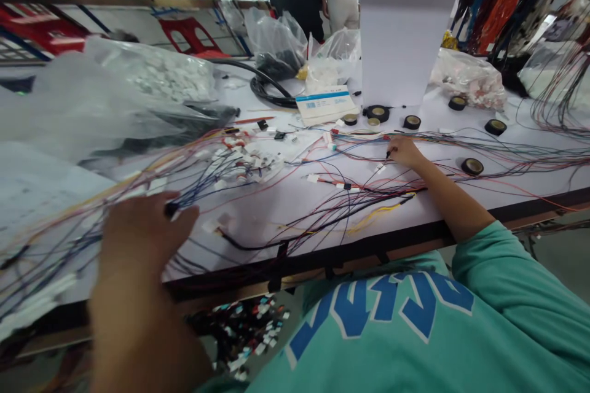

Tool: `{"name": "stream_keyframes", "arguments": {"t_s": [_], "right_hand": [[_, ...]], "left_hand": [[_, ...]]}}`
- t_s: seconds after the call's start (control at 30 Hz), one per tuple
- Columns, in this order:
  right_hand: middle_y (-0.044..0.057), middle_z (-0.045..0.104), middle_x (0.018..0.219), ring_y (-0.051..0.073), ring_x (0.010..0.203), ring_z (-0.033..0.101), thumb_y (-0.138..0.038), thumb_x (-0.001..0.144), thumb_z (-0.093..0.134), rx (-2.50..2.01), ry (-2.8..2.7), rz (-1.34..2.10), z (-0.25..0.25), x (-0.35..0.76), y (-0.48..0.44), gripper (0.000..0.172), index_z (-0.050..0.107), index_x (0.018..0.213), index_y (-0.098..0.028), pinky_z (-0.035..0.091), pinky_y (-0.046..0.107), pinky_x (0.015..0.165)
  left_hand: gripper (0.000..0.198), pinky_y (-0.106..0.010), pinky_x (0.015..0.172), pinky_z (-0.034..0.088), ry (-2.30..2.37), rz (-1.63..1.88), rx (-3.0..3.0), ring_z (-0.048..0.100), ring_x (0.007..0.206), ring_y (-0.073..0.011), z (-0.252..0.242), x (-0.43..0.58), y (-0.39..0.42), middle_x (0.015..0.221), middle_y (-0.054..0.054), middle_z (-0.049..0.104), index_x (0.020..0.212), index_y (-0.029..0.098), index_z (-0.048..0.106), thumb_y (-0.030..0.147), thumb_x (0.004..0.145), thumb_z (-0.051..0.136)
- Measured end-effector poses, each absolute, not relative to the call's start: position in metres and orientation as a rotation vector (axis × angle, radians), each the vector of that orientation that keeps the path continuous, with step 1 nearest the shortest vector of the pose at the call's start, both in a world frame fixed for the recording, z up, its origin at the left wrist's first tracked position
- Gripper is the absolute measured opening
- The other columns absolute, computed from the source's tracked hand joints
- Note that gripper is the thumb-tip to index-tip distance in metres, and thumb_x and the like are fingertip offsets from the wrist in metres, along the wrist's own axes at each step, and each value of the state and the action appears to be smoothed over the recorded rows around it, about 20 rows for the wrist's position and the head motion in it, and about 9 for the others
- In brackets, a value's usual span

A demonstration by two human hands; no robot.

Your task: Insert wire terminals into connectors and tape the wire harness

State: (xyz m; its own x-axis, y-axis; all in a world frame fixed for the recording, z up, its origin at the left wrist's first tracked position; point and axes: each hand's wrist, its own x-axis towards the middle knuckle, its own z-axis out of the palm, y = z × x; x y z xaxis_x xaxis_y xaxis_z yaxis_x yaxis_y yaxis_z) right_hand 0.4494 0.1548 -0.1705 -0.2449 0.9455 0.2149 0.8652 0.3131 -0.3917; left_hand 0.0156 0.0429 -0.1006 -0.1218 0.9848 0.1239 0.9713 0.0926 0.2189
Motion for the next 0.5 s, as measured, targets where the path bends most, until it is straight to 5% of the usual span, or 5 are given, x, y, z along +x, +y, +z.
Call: {"name": "stream_keyframes", "arguments": {"t_s": [0.07, 0.17, 0.33, 0.5], "right_hand": [[0.007, 0.069, 0.078, 0.021, 0.083, 0.061, -0.010, 0.061, 0.051, -1.614, -2.158, 0.287, -0.169, 0.448, 0.154, 0.023, 0.072, 0.069, -0.016, 0.046, 0.030, 0.076], [0.005, 0.070, 0.077, 0.019, 0.081, 0.061, -0.008, 0.061, 0.050, -1.623, -2.123, 0.306, -0.167, 0.448, 0.154, 0.024, 0.072, 0.069, -0.017, 0.046, 0.028, 0.074], [0.006, 0.070, 0.081, 0.019, 0.083, 0.061, -0.008, 0.062, 0.050, -1.619, -2.085, 0.322, -0.165, 0.443, 0.149, 0.026, 0.072, 0.072, -0.016, 0.046, 0.028, 0.075], [0.011, 0.070, 0.085, 0.024, 0.093, 0.061, -0.007, 0.063, 0.051, -1.598, -2.103, 0.373, -0.165, 0.437, 0.141, 0.023, 0.072, 0.070, -0.014, 0.046, 0.033, 0.084]], "left_hand": [[0.044, -0.053, 0.106, 0.038, 2.439, 0.427, 2.032, 0.045, 0.128, -0.0340, -0.092, 0.051, 0.058, 0.132, -0.005, 0.057, 0.117, 0.025, 0.058, 0.044, 0.081, 0.041], [0.034, -0.033, 0.094, 0.047, 1.962, 0.320, 2.129, 0.061, 0.107, -0.0193, -0.080, 0.122, 0.070, 0.118, -0.002, 0.066, 0.108, 0.022, 0.060, 0.032, 0.084, 0.039], [0.036, -0.030, 0.080, 0.047, 1.492, 0.007, 2.355, 0.065, 0.093, -0.0228, -0.095, 0.227, 0.082, 0.103, -0.007, 0.071, 0.114, 0.018, 0.060, 0.035, 0.082, 0.056], [0.025, -0.029, 0.072, 0.044, 1.495, 0.042, 2.392, 0.064, 0.086, -0.0231, -0.114, 0.260, 0.096, 0.087, -0.009, 0.070, 0.095, 0.015, 0.066, 0.024, 0.088, 0.044]]}}
